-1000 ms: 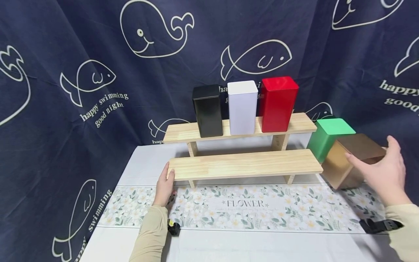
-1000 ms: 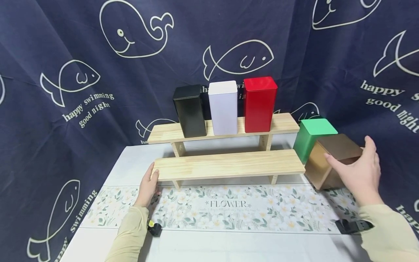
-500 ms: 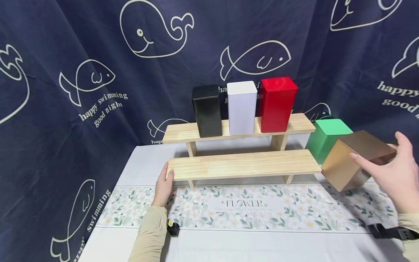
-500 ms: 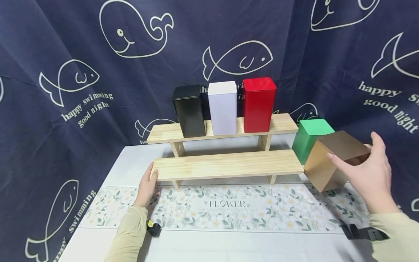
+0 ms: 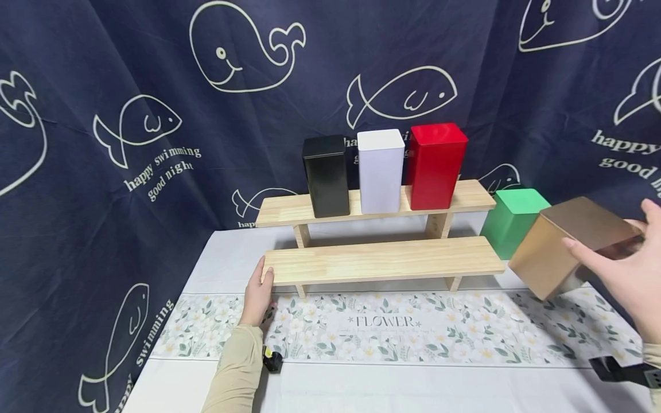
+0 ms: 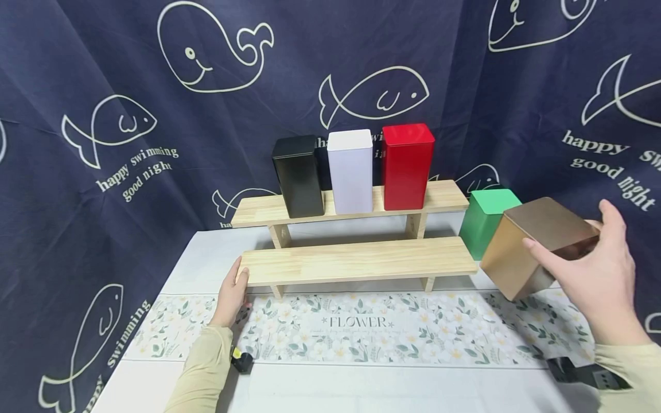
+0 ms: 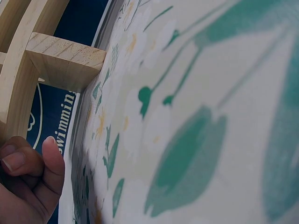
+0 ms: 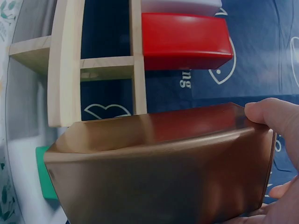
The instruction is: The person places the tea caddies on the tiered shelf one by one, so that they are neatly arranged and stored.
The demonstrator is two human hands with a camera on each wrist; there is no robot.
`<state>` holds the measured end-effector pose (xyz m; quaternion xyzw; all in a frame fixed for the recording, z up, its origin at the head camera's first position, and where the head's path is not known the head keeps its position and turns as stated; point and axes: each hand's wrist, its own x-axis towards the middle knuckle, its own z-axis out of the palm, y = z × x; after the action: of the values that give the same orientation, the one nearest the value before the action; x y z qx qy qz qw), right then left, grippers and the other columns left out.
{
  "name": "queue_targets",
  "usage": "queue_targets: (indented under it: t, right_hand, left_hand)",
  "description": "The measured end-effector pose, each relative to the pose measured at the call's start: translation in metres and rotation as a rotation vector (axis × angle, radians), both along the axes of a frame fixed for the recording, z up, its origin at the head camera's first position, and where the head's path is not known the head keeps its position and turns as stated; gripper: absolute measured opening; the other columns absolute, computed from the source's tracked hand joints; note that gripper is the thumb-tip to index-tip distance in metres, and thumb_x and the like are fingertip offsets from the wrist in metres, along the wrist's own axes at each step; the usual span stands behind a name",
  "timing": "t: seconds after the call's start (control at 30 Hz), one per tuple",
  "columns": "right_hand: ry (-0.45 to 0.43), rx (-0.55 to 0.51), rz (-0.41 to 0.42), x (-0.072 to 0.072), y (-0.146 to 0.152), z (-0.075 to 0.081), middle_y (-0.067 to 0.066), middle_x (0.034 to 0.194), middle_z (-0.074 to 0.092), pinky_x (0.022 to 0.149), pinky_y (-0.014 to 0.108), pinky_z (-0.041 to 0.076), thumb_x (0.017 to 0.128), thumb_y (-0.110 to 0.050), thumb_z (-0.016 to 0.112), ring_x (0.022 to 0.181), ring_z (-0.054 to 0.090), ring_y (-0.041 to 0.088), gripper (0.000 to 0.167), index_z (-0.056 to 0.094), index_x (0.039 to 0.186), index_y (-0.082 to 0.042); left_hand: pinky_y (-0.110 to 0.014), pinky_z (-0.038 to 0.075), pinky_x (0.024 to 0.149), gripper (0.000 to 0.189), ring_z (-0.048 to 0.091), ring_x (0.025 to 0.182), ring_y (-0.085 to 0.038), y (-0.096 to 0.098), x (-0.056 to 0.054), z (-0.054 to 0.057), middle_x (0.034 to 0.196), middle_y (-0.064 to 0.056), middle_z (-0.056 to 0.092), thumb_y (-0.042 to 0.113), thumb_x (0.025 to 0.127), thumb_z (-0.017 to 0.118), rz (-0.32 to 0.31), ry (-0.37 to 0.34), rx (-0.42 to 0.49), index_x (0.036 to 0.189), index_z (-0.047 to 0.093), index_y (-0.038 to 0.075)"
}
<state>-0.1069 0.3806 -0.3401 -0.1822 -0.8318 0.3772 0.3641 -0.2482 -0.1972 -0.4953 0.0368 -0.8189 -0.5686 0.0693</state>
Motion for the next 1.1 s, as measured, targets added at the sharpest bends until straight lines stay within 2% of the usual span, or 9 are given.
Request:
queue_targets:
  t: [0.13, 0.27, 0.43, 0.53, 0.63, 0.8, 0.97, 1.07, 1.1]
  right_hand:
    - [0.065, 0.007, 0.016, -0.001, -0.001, -0.001, -0.013, 0.131, 0.042, 0.091, 0.004, 0.037, 0.081, -0.010, 0.076, 0.098, 0.042, -0.014, 0.098, 0.015, 0.156, -0.026]
    - [0.094, -0.011, 0.086, -0.003, 0.001, -0.002, -0.017, 0.126, 0.042, 0.088, 0.002, 0.038, 0.080, -0.007, 0.076, 0.102, 0.045, -0.010, 0.099, 0.015, 0.156, -0.023]
    - [0.078, -0.047, 0.173, 0.000, -0.008, 0.005, -0.021, 0.121, 0.040, 0.079, -0.002, 0.037, 0.080, -0.004, 0.076, 0.101, 0.047, -0.007, 0.100, 0.014, 0.156, -0.022]
    - [0.047, -0.057, 0.211, 0.003, -0.017, 0.011, -0.022, 0.123, 0.038, 0.082, -0.002, 0.036, 0.081, -0.004, 0.076, 0.110, 0.046, -0.004, 0.102, 0.010, 0.156, -0.024]
    - [0.010, -0.061, 0.241, 0.005, -0.025, 0.015, -0.016, 0.130, 0.038, 0.087, -0.003, 0.034, 0.082, -0.006, 0.077, 0.120, 0.043, -0.002, 0.104, 0.007, 0.156, -0.029]
    - [-0.008, -0.017, 0.279, 0.003, -0.034, 0.016, -0.016, 0.130, 0.039, 0.085, -0.004, 0.035, 0.080, -0.010, 0.080, 0.115, 0.044, -0.006, 0.108, 0.006, 0.156, -0.033]
    - [-0.044, -0.006, 0.332, 0.000, -0.045, 0.013, 0.000, 0.142, 0.037, 0.094, -0.002, 0.031, 0.082, -0.013, 0.079, 0.127, 0.038, 0.001, 0.109, 0.002, 0.156, -0.035]
    - [-0.053, -0.024, 0.377, -0.001, -0.053, 0.014, 0.008, 0.147, 0.034, 0.095, -0.002, 0.029, 0.082, -0.012, 0.079, 0.132, 0.036, 0.007, 0.109, 0.002, 0.155, -0.036]
    - [-0.050, -0.029, 0.395, -0.001, -0.056, 0.014, 0.009, 0.148, 0.033, 0.095, -0.002, 0.030, 0.082, -0.011, 0.079, 0.131, 0.037, 0.006, 0.109, 0.002, 0.155, -0.036]
  left_hand:
    - [-0.038, 0.053, 0.040, 0.061, 0.032, 0.039, -0.011, -0.001, 0.000, 0.000, 0.157, -0.009, 0.030, 0.046, 0.103, 0.041, -0.002, 0.013, 0.008, 0.157, 0.023, 0.023]
    - [-0.037, 0.052, 0.040, 0.062, 0.032, 0.038, -0.010, -0.002, -0.001, -0.001, 0.157, -0.009, 0.030, 0.047, 0.103, 0.040, -0.006, 0.016, 0.000, 0.157, 0.023, 0.021]
    - [-0.037, 0.053, 0.042, 0.062, 0.037, 0.039, -0.011, -0.003, -0.001, -0.002, 0.156, -0.011, 0.032, 0.048, 0.103, 0.040, -0.008, -0.001, 0.000, 0.157, 0.022, 0.023]
    - [-0.037, 0.053, 0.042, 0.062, 0.037, 0.040, -0.011, -0.003, -0.001, -0.002, 0.155, -0.011, 0.033, 0.048, 0.103, 0.041, -0.007, -0.009, 0.007, 0.157, 0.023, 0.025]
    - [-0.037, 0.053, 0.041, 0.061, 0.035, 0.040, -0.011, -0.003, 0.000, -0.001, 0.156, -0.010, 0.032, 0.048, 0.103, 0.041, -0.008, -0.008, 0.005, 0.157, 0.022, 0.026]
    - [-0.036, 0.053, 0.042, 0.060, 0.037, 0.042, -0.013, -0.001, 0.000, 0.000, 0.156, -0.009, 0.032, 0.047, 0.103, 0.040, 0.004, -0.001, -0.017, 0.157, 0.023, 0.026]
    - [-0.035, 0.054, 0.041, 0.059, 0.056, 0.065, -0.026, 0.000, 0.000, 0.001, 0.157, -0.010, 0.030, 0.044, 0.104, 0.040, 0.011, 0.007, -0.026, 0.156, 0.024, 0.025]
    - [-0.034, 0.053, 0.041, 0.058, 0.061, 0.077, -0.031, 0.000, 0.000, 0.002, 0.157, -0.010, 0.030, 0.044, 0.104, 0.040, 0.010, 0.009, -0.031, 0.156, 0.024, 0.025]
    - [-0.034, 0.053, 0.041, 0.058, 0.061, 0.076, -0.032, 0.000, 0.000, 0.002, 0.157, -0.010, 0.030, 0.044, 0.104, 0.040, 0.009, 0.010, -0.033, 0.156, 0.025, 0.024]
